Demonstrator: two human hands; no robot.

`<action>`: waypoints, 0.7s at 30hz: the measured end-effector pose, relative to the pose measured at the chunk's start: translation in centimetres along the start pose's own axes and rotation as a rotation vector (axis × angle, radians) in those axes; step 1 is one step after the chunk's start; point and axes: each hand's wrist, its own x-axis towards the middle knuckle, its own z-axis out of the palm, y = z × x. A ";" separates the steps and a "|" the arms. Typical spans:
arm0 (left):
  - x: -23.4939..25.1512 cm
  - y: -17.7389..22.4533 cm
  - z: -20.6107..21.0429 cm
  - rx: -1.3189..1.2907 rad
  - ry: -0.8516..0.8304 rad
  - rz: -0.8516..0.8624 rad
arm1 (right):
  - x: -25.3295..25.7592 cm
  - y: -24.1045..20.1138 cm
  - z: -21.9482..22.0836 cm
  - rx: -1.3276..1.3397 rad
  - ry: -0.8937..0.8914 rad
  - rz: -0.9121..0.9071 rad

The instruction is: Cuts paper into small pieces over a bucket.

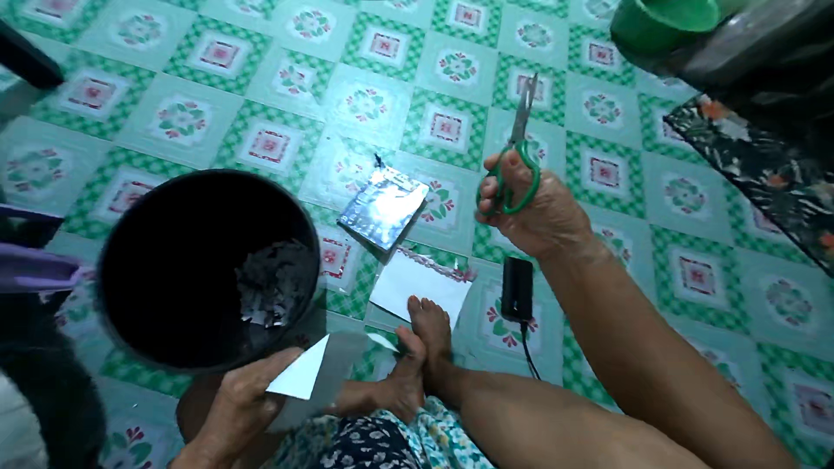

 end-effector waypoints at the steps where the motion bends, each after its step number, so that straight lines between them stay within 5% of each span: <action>1: 0.6 0.4 -1.1 -0.063 0.043 -0.009 | 1.5 1.0 -0.9 -0.013 -0.114 -0.063; 6: 2.0 2.6 -8.3 -0.245 0.094 -0.209 | 0.5 3.0 2.9 -0.277 -0.325 -0.196; 11: 1.2 1.5 -12.3 -0.265 0.172 -0.565 | 0.4 3.6 9.2 -0.636 -0.445 0.053; 15: 0.7 -0.3 -13.8 -0.322 0.258 -0.750 | 1.6 6.0 11.9 -0.792 -0.609 0.039; 21: 2.9 -0.5 -17.4 -0.387 0.096 -0.903 | 3.6 6.7 15.3 -0.881 -0.590 0.017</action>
